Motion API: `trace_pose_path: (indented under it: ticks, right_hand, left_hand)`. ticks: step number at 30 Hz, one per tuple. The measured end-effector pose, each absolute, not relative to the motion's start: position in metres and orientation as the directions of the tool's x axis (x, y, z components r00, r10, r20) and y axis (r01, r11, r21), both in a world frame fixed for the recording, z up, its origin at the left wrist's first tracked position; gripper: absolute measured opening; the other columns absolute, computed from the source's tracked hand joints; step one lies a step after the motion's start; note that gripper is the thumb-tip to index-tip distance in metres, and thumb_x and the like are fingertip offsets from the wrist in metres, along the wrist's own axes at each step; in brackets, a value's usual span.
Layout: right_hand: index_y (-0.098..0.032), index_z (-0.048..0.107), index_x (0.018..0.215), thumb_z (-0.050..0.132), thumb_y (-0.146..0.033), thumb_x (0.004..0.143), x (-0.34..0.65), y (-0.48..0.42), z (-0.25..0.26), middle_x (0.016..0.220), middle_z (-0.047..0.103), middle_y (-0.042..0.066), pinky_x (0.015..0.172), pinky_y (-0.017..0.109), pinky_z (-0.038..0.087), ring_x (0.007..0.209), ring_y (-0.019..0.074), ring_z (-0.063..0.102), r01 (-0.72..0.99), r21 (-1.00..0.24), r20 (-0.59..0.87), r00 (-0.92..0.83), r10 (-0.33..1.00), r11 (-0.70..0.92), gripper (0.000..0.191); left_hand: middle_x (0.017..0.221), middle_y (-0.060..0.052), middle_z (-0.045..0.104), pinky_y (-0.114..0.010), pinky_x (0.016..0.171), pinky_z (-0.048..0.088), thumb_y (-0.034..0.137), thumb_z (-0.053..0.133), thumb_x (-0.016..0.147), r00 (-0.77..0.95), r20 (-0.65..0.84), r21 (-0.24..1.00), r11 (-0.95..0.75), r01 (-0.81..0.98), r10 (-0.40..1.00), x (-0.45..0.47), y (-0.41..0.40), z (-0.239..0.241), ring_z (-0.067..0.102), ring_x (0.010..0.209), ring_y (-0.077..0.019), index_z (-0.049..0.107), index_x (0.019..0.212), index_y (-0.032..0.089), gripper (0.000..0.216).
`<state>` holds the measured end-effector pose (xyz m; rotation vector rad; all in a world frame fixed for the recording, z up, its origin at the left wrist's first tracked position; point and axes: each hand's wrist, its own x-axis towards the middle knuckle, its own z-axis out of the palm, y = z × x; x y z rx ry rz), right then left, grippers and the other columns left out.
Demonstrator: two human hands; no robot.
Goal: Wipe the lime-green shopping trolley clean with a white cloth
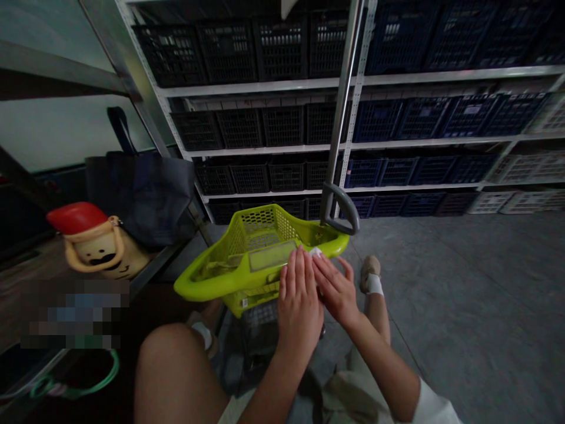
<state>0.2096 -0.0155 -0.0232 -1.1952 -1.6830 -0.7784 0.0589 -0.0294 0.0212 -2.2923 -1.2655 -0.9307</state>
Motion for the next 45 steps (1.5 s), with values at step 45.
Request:
trace_pose_path:
  ticks: [45]
  right_hand:
    - [-0.026,0.035,0.155,0.034,-0.002,0.088,0.2095,-0.0140,-0.0185,0.143,0.060,0.009,0.117,0.045,0.031,0.136,0.0192,0.053,0.958,-0.081,0.949,-0.010,0.315,0.274,0.071]
  left_hand:
    - [0.160,-0.019,0.037,-0.048,0.121,0.032,0.020,0.049,0.093,0.384,0.714,-0.011,-0.538,0.843,0.586,0.0591,-0.0291,0.0194,0.035,0.148,-0.0305,0.024,0.156,0.003,0.070]
